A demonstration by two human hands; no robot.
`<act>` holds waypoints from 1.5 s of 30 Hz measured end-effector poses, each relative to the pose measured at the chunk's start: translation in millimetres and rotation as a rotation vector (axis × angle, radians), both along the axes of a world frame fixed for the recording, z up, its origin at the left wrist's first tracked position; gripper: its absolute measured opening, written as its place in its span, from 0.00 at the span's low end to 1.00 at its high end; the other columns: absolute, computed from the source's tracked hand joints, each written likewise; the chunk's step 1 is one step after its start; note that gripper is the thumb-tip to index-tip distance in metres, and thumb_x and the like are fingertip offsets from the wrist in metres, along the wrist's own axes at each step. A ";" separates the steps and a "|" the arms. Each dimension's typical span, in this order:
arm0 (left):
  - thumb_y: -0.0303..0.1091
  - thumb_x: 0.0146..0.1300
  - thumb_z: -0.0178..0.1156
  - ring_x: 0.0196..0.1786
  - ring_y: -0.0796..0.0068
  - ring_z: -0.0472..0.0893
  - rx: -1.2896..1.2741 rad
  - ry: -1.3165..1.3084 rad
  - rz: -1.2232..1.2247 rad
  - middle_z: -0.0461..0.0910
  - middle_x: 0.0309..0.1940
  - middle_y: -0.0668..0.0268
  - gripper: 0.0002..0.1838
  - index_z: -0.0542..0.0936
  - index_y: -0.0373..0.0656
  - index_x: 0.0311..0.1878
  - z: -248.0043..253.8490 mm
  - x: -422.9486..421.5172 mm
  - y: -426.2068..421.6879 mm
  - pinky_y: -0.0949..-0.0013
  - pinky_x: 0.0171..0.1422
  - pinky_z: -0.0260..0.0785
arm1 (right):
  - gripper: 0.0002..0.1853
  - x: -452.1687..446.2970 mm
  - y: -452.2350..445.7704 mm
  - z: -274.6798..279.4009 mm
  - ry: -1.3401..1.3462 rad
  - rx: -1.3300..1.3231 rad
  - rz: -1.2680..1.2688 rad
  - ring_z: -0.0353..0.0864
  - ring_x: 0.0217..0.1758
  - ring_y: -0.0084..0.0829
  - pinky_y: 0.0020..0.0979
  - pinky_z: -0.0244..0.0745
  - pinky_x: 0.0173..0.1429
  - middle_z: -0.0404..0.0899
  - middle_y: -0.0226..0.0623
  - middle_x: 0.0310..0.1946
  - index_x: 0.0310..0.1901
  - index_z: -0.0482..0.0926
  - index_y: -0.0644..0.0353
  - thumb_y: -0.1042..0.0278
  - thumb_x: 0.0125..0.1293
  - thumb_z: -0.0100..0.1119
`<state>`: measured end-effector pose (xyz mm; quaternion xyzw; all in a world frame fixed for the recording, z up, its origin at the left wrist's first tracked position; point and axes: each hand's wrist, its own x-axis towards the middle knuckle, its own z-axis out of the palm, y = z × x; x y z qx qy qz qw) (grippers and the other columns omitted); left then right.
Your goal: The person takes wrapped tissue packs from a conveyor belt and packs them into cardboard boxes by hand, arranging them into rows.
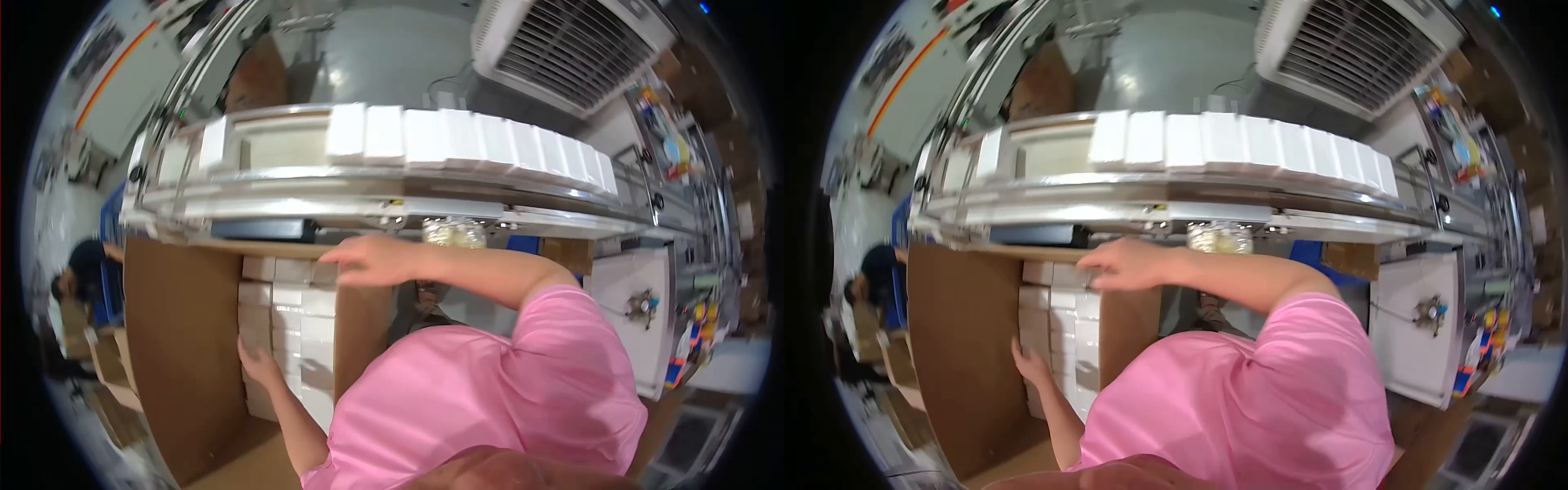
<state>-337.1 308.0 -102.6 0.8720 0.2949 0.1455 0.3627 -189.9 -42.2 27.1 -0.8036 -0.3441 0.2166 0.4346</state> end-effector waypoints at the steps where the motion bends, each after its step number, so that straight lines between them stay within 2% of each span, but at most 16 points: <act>1: 0.19 0.57 0.52 0.64 0.57 0.71 0.025 -0.157 -0.071 0.73 0.61 0.53 0.27 0.71 0.37 0.63 20.4 39.9 -22.1 0.63 0.68 0.60 | 0.24 0.8 -42.6 -0.5 0.069 0.183 -0.245 0.82 0.47 0.40 0.36 0.75 0.54 0.80 0.46 0.49 0.56 0.76 0.59 0.58 0.59 0.61; 3: 0.21 0.58 0.53 0.63 0.61 0.72 -0.170 -0.331 -0.276 0.75 0.59 0.56 0.25 0.71 0.36 0.62 61.2 113.2 -86.3 0.65 0.68 0.60 | 0.21 6.1 -135.4 -7.6 -0.226 0.206 -0.620 0.82 0.46 0.39 0.35 0.75 0.52 0.82 0.44 0.41 0.52 0.78 0.60 0.59 0.59 0.62; 4: 0.22 0.60 0.54 0.55 0.68 0.76 -0.218 -0.255 -0.331 0.75 0.59 0.58 0.24 0.72 0.36 0.62 86.4 140.3 -125.8 0.70 0.60 0.65 | 0.19 -0.4 -181.0 12.8 -0.245 0.026 -0.765 0.82 0.46 0.40 0.36 0.75 0.52 0.82 0.44 0.41 0.52 0.78 0.60 0.60 0.61 0.61; 6: 0.24 0.60 0.55 0.42 0.76 0.77 -0.111 -0.273 -0.543 0.77 0.58 0.60 0.23 0.73 0.40 0.61 107.6 182.1 -192.0 0.74 0.45 0.69 | 0.20 -20.7 -270.7 11.6 -0.301 -0.047 -1.122 0.77 0.54 0.42 0.37 0.71 0.60 0.77 0.45 0.51 0.53 0.77 0.59 0.61 0.61 0.61; 9: 0.25 0.58 0.59 0.54 0.58 0.78 0.101 -0.380 -0.811 0.79 0.52 0.54 0.20 0.76 0.38 0.56 118.3 218.9 -287.7 0.62 0.58 0.69 | 0.23 -51.1 -403.8 -14.0 -0.722 -0.443 -1.440 0.69 0.62 0.44 0.41 0.63 0.67 0.74 0.45 0.55 0.55 0.75 0.60 0.61 0.60 0.63; 12: 0.28 0.56 0.60 0.54 0.49 0.75 0.040 -0.330 -0.997 0.77 0.50 0.48 0.22 0.75 0.35 0.56 137.3 227.8 -380.8 0.57 0.61 0.66 | 0.37 -80.3 -495.8 -24.2 -0.638 -0.928 -1.636 0.65 0.66 0.48 0.42 0.59 0.69 0.69 0.53 0.60 0.65 0.66 0.59 0.50 0.57 0.66; 17: 0.39 0.56 0.61 0.55 0.45 0.74 0.209 0.002 -1.054 0.75 0.48 0.41 0.36 0.63 0.31 0.66 132.4 259.1 -445.5 0.54 0.60 0.67 | 0.48 -85.6 -568.8 -43.1 -0.028 -0.216 -1.412 0.63 0.70 0.42 0.36 0.57 0.71 0.61 0.52 0.68 0.72 0.53 0.60 0.51 0.55 0.69; 19: 0.41 0.55 0.62 0.53 0.45 0.75 0.028 0.155 -1.045 0.75 0.47 0.40 0.41 0.59 0.32 0.69 139.0 267.0 -456.6 0.55 0.58 0.68 | 0.50 -79.8 -578.9 -26.1 0.088 -0.144 -1.338 0.60 0.71 0.39 0.33 0.56 0.71 0.60 0.49 0.69 0.73 0.50 0.60 0.55 0.54 0.70; 23: 0.47 0.54 0.66 0.52 0.44 0.77 0.104 0.255 -1.086 0.75 0.50 0.39 0.53 0.45 0.34 0.73 148.4 269.2 -471.5 0.56 0.58 0.69 | 0.53 -68.9 -594.6 -26.0 0.186 -0.090 -1.266 0.57 0.72 0.35 0.31 0.54 0.72 0.57 0.47 0.71 0.74 0.45 0.59 0.61 0.53 0.71; 26: 0.51 0.51 0.69 0.57 0.43 0.74 0.057 0.326 -1.028 0.73 0.55 0.38 0.58 0.43 0.35 0.74 146.3 281.3 -481.7 0.58 0.62 0.67 | 0.55 -63.1 -581.8 -32.3 0.153 0.044 -1.299 0.55 0.73 0.34 0.31 0.52 0.72 0.53 0.47 0.72 0.74 0.41 0.59 0.63 0.52 0.70; 28: 0.52 0.49 0.72 0.73 0.52 0.57 -0.046 0.284 -1.093 0.53 0.70 0.41 0.60 0.43 0.39 0.75 127.7 292.2 -482.2 0.60 0.73 0.54 | 0.58 -61.8 -569.2 -30.6 0.010 -0.127 -1.301 0.55 0.73 0.39 0.32 0.52 0.72 0.53 0.49 0.72 0.75 0.39 0.56 0.62 0.50 0.72; 31: 0.42 0.44 0.76 0.71 0.54 0.61 -0.365 0.255 -1.026 0.60 0.67 0.42 0.61 0.45 0.34 0.73 122.5 292.7 -486.2 0.61 0.74 0.52 | 0.59 -56.3 -548.5 -32.2 0.002 -0.124 -1.324 0.59 0.71 0.39 0.32 0.55 0.71 0.57 0.50 0.70 0.75 0.42 0.55 0.61 0.48 0.75; 36: 0.40 0.42 0.77 0.72 0.55 0.57 -0.424 0.171 -1.020 0.55 0.69 0.43 0.61 0.46 0.37 0.74 108.4 287.2 -481.0 0.60 0.74 0.50 | 0.58 -50.1 -533.2 -29.9 -0.001 0.175 -1.308 0.64 0.68 0.37 0.31 0.59 0.69 0.63 0.48 0.67 0.74 0.46 0.56 0.67 0.45 0.77; 41: 0.39 0.43 0.76 0.75 0.56 0.52 -0.603 0.114 -0.999 0.52 0.72 0.45 0.61 0.45 0.37 0.74 129.5 274.7 -479.5 0.61 0.76 0.46 | 0.55 -63.3 -530.0 -3.4 0.000 0.197 -1.341 0.63 0.68 0.34 0.31 0.59 0.70 0.61 0.44 0.68 0.74 0.46 0.56 0.79 0.45 0.68; 44: 0.40 0.43 0.76 0.75 0.56 0.52 -0.447 0.000 -1.029 0.51 0.72 0.46 0.61 0.45 0.37 0.74 163.0 262.8 -476.8 0.61 0.76 0.46 | 0.54 -82.0 -531.6 26.3 -0.212 0.128 -1.337 0.58 0.72 0.34 0.33 0.53 0.73 0.57 0.43 0.70 0.74 0.47 0.58 0.72 0.45 0.68; 45: 0.40 0.43 0.76 0.75 0.56 0.52 -0.352 -0.043 -1.033 0.51 0.72 0.47 0.61 0.45 0.37 0.74 175.6 259.4 -474.4 0.61 0.76 0.46 | 0.53 -90.5 -535.9 38.9 -0.303 -0.032 -1.337 0.51 0.75 0.35 0.34 0.45 0.75 0.52 0.43 0.72 0.73 0.47 0.61 0.63 0.46 0.66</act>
